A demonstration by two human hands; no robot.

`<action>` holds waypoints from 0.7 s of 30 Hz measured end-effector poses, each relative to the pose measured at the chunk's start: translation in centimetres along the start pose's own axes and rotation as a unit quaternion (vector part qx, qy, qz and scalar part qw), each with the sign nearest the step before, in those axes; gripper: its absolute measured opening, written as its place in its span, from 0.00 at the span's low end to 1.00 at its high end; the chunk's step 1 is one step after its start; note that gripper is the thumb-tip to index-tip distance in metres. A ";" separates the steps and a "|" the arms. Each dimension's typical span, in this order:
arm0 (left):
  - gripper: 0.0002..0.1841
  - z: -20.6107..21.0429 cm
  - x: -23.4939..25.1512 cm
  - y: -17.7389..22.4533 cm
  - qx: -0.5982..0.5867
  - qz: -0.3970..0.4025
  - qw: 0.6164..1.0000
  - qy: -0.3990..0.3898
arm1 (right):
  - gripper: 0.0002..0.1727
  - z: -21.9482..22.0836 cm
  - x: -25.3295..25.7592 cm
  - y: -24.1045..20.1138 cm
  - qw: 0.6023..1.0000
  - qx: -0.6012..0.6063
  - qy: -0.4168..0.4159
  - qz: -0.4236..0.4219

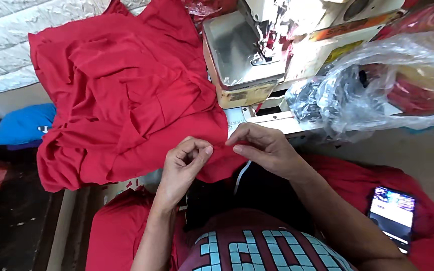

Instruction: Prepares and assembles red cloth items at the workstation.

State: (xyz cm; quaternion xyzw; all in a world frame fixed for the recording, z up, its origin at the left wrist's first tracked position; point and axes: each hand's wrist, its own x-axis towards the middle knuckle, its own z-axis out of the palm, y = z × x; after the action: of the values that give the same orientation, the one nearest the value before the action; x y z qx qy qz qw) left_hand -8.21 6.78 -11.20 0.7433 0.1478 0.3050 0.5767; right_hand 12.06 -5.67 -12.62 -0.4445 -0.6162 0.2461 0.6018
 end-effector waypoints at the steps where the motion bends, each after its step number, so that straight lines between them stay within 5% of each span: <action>1: 0.03 0.0 -0.1 0.0 0.003 0.001 1.000 0.004 | 0.08 -0.1 0.1 -0.1 0.999 -0.048 -0.001 -0.022; 8: 0.17 0.0 -0.3 0.2 0.079 0.036 0.996 -0.007 | 0.06 -0.1 0.7 -0.1 0.964 -0.248 0.013 -0.098; 15: 0.11 0.0 -0.2 -0.2 0.255 0.062 0.965 0.004 | 0.07 0.1 0.7 -0.2 0.940 -0.328 0.012 -0.093; 21: 0.05 -0.1 -0.2 -0.6 0.187 0.065 0.980 0.001 | 0.07 0.5 0.7 0.0 0.949 -0.302 0.021 -0.091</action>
State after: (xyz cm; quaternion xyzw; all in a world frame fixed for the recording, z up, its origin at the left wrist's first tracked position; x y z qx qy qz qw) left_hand -8.35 6.90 -11.77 0.8459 0.1542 0.3092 0.4063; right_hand 11.65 -4.99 -12.38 -0.5528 -0.6866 -0.0165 0.4719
